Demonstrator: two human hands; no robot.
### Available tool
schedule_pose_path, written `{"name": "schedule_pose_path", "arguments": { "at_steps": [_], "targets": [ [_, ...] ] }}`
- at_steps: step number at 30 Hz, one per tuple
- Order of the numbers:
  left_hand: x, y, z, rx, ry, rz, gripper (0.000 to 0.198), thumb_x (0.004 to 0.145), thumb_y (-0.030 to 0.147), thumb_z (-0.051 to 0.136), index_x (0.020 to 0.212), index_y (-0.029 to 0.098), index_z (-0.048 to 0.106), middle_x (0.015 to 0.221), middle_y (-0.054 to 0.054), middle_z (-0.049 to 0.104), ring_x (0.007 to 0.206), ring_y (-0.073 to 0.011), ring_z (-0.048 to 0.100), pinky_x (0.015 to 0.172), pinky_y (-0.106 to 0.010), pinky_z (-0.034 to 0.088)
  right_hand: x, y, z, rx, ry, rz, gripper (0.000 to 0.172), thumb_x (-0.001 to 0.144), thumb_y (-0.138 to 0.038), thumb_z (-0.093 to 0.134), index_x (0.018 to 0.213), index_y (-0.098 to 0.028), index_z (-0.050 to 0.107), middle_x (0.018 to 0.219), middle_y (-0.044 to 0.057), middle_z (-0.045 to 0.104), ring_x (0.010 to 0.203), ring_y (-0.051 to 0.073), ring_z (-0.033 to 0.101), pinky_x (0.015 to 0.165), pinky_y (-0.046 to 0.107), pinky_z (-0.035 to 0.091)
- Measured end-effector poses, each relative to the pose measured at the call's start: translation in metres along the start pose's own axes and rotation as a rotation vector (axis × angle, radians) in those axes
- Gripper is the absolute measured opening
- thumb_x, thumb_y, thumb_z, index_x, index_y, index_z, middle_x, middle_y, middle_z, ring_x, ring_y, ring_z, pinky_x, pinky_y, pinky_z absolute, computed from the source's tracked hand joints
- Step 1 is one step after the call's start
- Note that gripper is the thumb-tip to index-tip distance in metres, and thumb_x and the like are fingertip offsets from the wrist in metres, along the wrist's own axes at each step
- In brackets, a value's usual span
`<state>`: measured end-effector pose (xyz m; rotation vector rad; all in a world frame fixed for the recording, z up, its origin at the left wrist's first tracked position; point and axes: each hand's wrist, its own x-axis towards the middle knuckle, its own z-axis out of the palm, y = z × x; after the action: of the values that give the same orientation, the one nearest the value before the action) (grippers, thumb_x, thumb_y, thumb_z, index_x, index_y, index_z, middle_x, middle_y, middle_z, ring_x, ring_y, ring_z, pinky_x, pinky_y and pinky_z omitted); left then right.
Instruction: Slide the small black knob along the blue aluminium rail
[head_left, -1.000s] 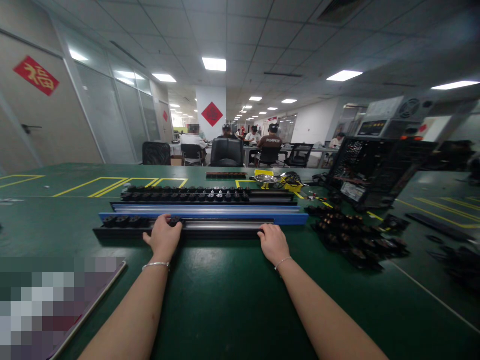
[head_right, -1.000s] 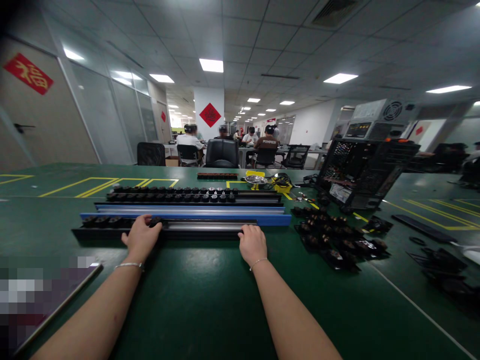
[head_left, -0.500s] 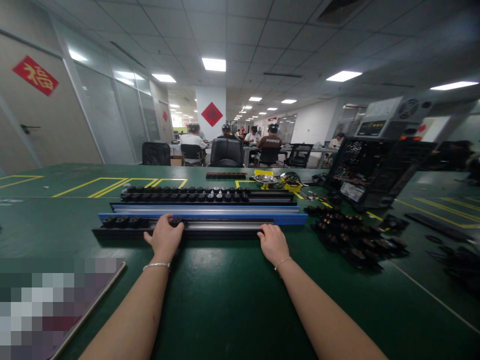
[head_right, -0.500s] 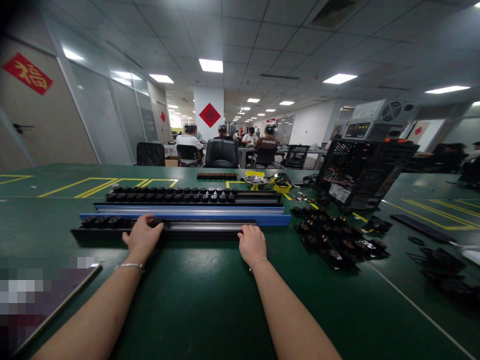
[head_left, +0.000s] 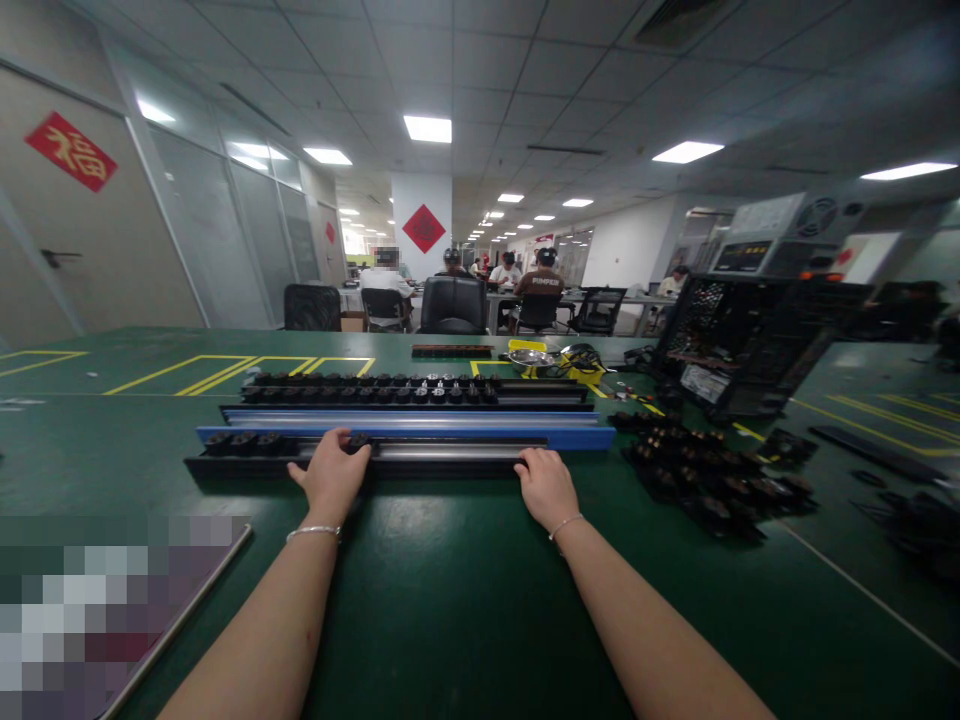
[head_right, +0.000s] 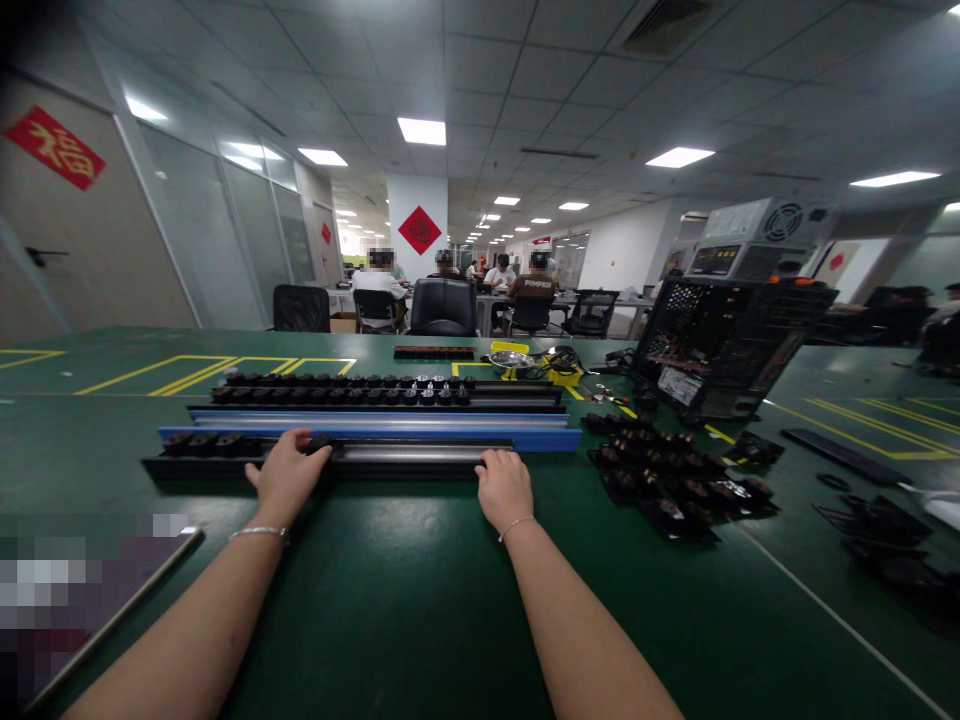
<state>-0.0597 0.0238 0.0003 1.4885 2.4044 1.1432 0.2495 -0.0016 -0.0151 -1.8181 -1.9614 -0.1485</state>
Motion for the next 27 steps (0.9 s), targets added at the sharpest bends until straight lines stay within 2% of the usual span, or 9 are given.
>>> {"name": "schedule_pose_path", "arguments": {
  "at_steps": [8,27],
  "targets": [
    [0.0007,-0.0013,0.0027,0.013,-0.001,0.031,0.040,0.071,0.046,0.052,0.106,0.026,0.053,0.103,-0.006,0.066,0.103,-0.0279,0.057,0.104,-0.060,0.003,0.0005,0.0012,0.0006,0.009,-0.005,0.000,0.018,0.086,-0.027,0.044,0.094,-0.021,0.059,0.098,0.005,0.061,0.097,0.020,0.047,0.083,0.030,0.033],
    [-0.0008,-0.0003,0.0020,0.022,-0.008,0.065,0.039,0.072,0.046,0.053,0.105,0.025,0.053,0.100,-0.006,0.068,0.100,-0.0277,0.059,0.105,-0.057,0.003,0.0010,0.0014,-0.0002,-0.003,-0.005,-0.012,0.017,0.086,-0.026,0.044,0.093,-0.021,0.059,0.096,0.006,0.062,0.096,0.019,0.048,0.084,0.030,0.033]
  ]
}}
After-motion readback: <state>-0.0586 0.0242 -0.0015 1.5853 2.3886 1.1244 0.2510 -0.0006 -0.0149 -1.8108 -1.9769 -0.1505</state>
